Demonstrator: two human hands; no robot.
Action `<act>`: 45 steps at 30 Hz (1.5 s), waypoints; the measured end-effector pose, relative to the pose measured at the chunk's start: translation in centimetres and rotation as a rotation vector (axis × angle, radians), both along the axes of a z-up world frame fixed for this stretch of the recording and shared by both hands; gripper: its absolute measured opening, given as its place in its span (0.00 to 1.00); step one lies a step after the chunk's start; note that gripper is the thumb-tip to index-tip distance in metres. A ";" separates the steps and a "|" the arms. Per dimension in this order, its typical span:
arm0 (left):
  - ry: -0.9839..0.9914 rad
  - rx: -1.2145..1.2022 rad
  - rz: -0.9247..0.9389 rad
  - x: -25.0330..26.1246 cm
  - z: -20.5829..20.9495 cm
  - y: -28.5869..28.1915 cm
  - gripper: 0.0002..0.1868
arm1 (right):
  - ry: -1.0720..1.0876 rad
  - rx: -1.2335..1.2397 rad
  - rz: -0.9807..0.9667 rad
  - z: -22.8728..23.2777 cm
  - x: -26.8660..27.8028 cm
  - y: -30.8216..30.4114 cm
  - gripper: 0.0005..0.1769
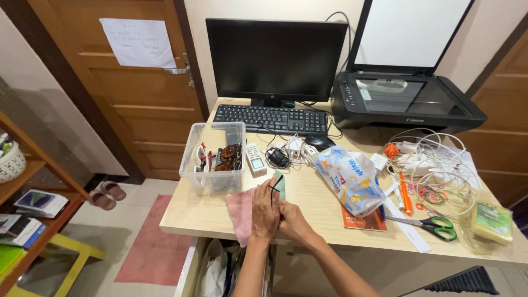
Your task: The person cleans multiple pairs of eyeglasses and sunglasses at a desk. They retrieve items from a drawer, wipe the lenses and frames with a green cloth, and then use a white tissue for a final wipe. The cleaned glasses are placed back into the drawer.
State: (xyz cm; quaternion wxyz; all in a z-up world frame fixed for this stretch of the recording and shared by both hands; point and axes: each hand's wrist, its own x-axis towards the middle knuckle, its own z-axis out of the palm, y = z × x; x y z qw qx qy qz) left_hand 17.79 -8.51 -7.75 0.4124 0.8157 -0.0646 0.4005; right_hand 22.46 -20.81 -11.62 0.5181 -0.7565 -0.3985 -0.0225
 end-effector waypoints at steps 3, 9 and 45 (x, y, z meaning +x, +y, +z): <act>0.070 -0.008 -0.001 0.1 0.0 0.1 0.27 | -0.189 -0.190 -0.089 1.9 -0.8 -0.7 0.12; 0.069 0.035 0.012 0.1 0.0 0.1 0.27 | -0.195 -0.140 -0.123 3.9 -1.8 0.0 0.13; 0.043 -0.005 0.033 -0.1 0.1 0.1 0.32 | 0.061 -0.043 -0.424 2.0 -0.9 -3.0 0.06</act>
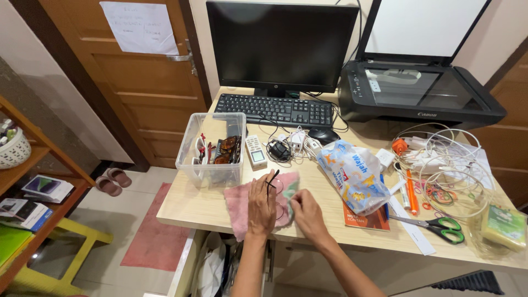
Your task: The person cleans multiple pairs of eyeglasses and sunglasses at a desk. They retrieve items from a drawer, wipe the lenses and frames with a green cloth, and then use a white tissue for a final wipe. The cleaned glasses are placed back into the drawer.
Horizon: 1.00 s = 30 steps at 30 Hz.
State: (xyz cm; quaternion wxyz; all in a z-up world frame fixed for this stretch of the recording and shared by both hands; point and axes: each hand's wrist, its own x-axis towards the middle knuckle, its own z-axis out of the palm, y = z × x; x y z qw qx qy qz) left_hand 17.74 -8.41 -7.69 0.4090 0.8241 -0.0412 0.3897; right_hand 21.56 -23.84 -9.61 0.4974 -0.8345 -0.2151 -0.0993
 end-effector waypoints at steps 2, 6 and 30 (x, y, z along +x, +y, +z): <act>0.007 0.000 -0.008 0.0 0.3 -0.1 0.32 | 0.118 0.149 0.016 -0.4 0.5 -0.3 0.07; -0.003 0.025 -0.004 -0.2 0.5 -0.2 0.32 | 0.219 0.285 0.070 0.0 1.9 0.2 0.10; 0.014 0.009 -0.061 0.2 0.2 -0.1 0.28 | -0.483 -0.352 0.148 2.7 2.0 2.7 0.20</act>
